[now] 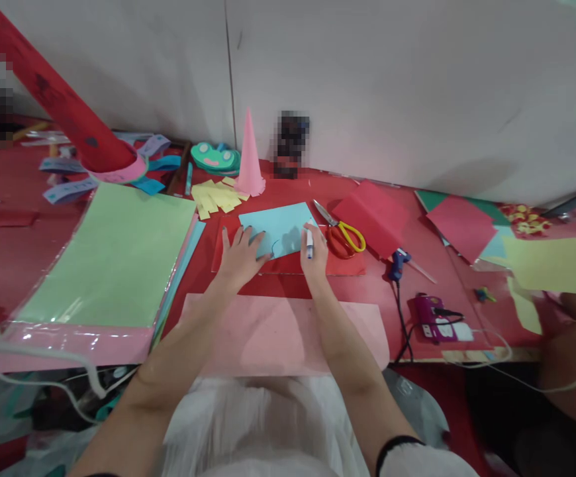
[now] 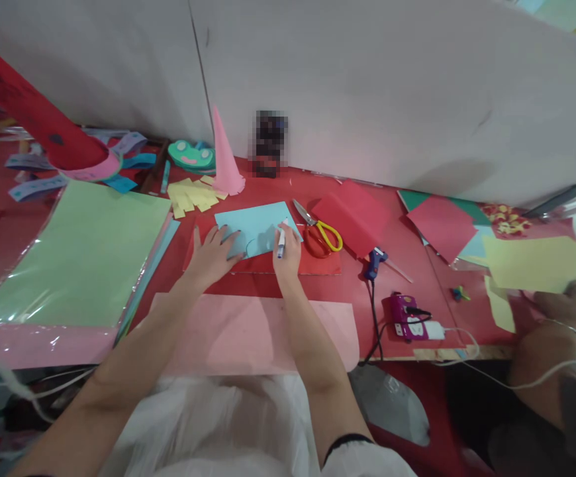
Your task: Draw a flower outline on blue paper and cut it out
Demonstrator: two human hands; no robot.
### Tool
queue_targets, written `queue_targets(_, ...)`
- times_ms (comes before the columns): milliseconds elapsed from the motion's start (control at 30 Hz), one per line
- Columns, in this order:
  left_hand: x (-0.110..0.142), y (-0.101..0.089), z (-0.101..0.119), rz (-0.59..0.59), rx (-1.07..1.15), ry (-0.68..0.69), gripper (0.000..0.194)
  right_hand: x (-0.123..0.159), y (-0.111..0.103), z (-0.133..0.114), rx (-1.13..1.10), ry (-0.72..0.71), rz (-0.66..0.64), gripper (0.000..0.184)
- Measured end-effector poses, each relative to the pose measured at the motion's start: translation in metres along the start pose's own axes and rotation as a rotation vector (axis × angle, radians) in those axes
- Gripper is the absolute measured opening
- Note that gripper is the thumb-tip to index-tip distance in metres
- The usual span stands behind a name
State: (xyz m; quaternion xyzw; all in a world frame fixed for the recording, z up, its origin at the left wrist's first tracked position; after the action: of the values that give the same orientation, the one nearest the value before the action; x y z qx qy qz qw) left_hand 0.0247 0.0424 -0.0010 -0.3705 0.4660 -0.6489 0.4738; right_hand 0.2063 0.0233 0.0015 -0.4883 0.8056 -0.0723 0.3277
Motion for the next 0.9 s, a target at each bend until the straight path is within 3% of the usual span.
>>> queue_targets(100, 0.000, -0.014, 0.001, 0.107, 0.034, -0.063, 0.040, -0.002, 0.012, 0.014, 0.174, -0.052, -0.182, 0.021)
queue_targets(167, -0.002, -0.018, 0.000, 0.126, 0.063, -0.035, 0.036, -0.003, 0.019, 0.020, 0.195, -0.106, -0.294, 0.022)
queue_targets(233, -0.006, -0.014, 0.003, 0.087, 0.099, 0.081, 0.034, -0.005, 0.023, 0.022, 0.171, -0.177, -0.400, 0.023)
queue_targets(333, -0.007, 0.002, 0.010, -0.064, 0.131, 0.269, 0.041, -0.006, 0.026, 0.018, 0.090, -0.249, -0.506, 0.023)
queue_targets(400, -0.006, 0.015, 0.012, -0.157, 0.099, 0.321, 0.050, -0.009, 0.023, 0.014, 0.022, -0.234, -0.485, 0.022)
queue_targets(533, -0.004, 0.024, 0.012, -0.200, 0.041, 0.316, 0.053, -0.013, 0.006, 0.008, -0.265, -0.032, -0.266, 0.033)
queue_targets(667, -0.004, 0.022, 0.012, -0.191, 0.021, 0.293, 0.054, 0.001, 0.014, 0.006, -0.548, 0.174, -0.326, 0.039)
queue_targets(733, -0.004, 0.022, 0.013, -0.187, 0.017, 0.296, 0.058, 0.006, 0.016, 0.008, -0.565, 0.227, -0.318, 0.035)
queue_targets(900, -0.003, 0.021, 0.014, -0.160, 0.053, 0.311, 0.066, 0.010, 0.014, 0.021, -0.491, 0.348, -0.144, 0.032)
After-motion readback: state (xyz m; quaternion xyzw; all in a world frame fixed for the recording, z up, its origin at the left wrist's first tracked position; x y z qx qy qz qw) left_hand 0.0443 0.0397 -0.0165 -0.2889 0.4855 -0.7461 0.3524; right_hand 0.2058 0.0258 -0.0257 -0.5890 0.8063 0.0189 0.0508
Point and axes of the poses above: each hand's wrist, its own x-axis away from the middle knuckle, its own y-axis out of the palm, z = x × y, the point moved 8 cm from there along -x, towards the middle knuckle, and after that the axes turned 5 degrees about -y, right-handed, at the moved point
